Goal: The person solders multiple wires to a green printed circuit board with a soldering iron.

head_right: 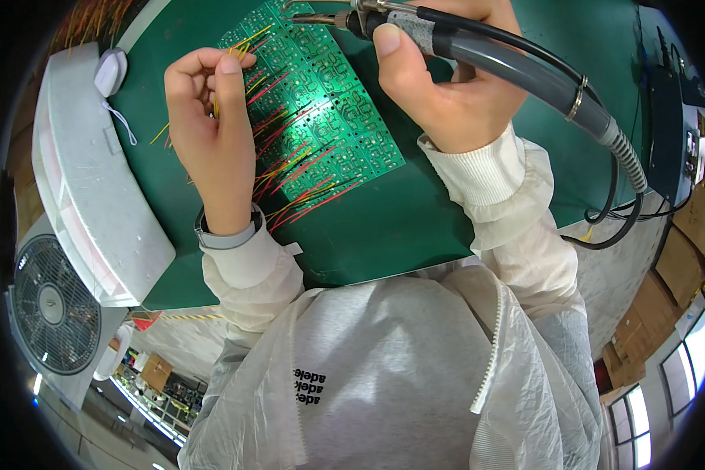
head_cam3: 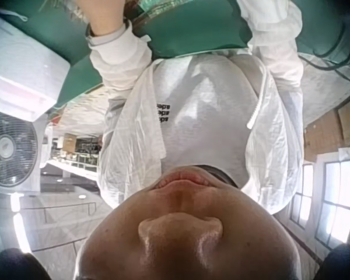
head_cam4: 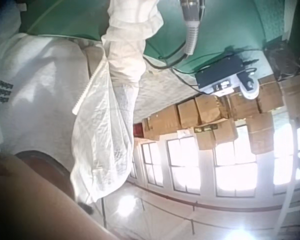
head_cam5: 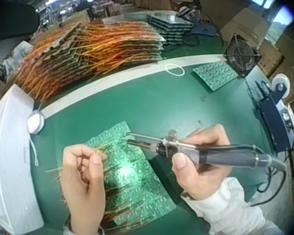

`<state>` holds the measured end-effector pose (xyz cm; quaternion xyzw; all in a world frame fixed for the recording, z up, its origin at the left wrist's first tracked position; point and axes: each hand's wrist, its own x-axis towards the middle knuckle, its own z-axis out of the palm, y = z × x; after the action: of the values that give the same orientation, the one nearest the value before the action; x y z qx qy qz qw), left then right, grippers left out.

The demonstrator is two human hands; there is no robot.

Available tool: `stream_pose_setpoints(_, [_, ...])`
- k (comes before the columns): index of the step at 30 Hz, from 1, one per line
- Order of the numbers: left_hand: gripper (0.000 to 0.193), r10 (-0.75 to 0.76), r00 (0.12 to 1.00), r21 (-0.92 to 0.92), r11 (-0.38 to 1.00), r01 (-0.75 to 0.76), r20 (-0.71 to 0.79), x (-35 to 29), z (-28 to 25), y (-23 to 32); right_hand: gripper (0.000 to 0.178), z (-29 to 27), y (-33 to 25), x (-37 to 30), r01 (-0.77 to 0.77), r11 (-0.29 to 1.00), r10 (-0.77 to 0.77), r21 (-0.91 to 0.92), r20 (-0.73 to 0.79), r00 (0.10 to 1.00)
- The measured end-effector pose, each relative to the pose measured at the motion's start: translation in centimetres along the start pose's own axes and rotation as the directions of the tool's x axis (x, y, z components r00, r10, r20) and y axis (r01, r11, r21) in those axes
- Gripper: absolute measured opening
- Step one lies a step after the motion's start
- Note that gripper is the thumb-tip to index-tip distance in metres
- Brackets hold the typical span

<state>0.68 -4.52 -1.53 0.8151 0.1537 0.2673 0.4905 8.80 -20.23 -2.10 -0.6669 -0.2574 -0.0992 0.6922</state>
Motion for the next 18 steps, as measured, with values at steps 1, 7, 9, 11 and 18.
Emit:
stream_pose_setpoints(1, [0.009,0.02,1.0,0.009,1.0,-0.02,-0.017,0.0,0.2,-0.2,0.025,0.0,0.0,-0.1,-0.002,1.0,0.002,0.004,-0.011,1.0])
stream_pose_setpoints(7, [0.008,0.068,0.997,0.199,0.977,-0.072,0.027,0.1,-0.2,0.1,0.025,-0.7,-0.6,-0.4,0.018,0.998,-0.017,-0.053,0.018,1.0])
stream_pose_setpoints(9, [0.007,0.096,0.995,0.223,0.97,-0.101,0.037,0.1,0.0,-0.3,0.024,-0.7,-0.5,-0.5,0.012,0.998,-0.011,-0.057,0.011,1.0])
stream_pose_setpoints(11, [0.007,0.123,0.991,0.213,0.968,-0.129,0.041,0.0,0.3,-0.6,0.024,-0.7,-0.5,-0.6,0.006,0.998,-0.006,-0.06,0.005,1.0])
stream_pose_setpoints(18, [0.006,0.199,0.978,0.338,0.918,-0.207,0.058,0.1,0.6,-0.1,0.026,-1.6,0.0,-1.0,0.03,0.997,-0.029,-0.067,0.023,0.999])
